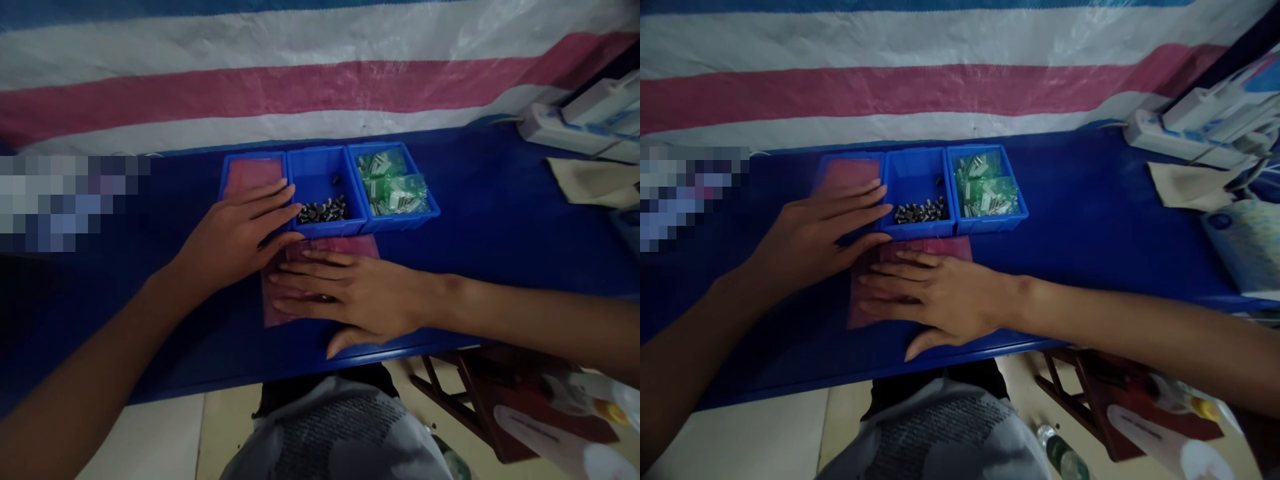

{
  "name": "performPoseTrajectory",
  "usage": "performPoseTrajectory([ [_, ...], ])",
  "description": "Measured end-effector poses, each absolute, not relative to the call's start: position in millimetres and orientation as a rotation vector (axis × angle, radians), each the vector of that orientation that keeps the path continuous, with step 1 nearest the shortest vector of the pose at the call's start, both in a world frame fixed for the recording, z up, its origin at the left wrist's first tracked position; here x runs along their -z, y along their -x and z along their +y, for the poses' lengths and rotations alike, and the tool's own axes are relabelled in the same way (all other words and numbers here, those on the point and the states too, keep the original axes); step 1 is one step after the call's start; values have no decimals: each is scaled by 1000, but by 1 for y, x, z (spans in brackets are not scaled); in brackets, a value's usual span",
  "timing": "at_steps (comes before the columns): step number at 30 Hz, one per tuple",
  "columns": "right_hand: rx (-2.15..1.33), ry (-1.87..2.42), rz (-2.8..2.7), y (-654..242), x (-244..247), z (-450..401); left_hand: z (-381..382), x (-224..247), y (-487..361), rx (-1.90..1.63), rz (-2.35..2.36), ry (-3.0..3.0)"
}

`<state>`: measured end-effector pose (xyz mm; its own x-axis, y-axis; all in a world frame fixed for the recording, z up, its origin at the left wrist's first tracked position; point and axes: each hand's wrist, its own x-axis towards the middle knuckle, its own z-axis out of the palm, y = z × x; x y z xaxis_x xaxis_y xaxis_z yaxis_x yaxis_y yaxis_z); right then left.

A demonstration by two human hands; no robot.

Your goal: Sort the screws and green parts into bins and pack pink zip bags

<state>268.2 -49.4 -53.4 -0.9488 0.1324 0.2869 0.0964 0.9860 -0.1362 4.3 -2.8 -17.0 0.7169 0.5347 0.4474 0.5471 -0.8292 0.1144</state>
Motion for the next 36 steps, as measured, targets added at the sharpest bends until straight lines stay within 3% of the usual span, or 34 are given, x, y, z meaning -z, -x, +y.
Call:
performPoseTrajectory([
  [5,153,414,-2617,-277,30,-68,-4,19,-7,734,-943,2828],
  [9,357,993,-2515,-285,11,-78,-4,20,-7,773,-897,2810],
  [12,201,1431,-2644,-282,11,-75,-4,21,-7,797,-882,2790],
  [15,-52,1583,-2678,-277,15,-69,-3,22,-5,802,-902,2806],
  [19,-184,1505,-2645,-284,5,-64,-7,18,-6,905,-865,2838],
  [23,-529,912,-2467,-296,-28,-62,-25,4,-20,1147,-832,3052],
  [27,-445,721,-2268,-296,-50,-55,-43,-9,-31,1369,-1109,3437],
  [30,-454,737,-2009,-294,-43,-42,-44,-12,-28,1306,-1403,3552],
  [36,-404,661,-1677,-301,-3,-17,-25,-13,-16,1801,-1574,3027],
])
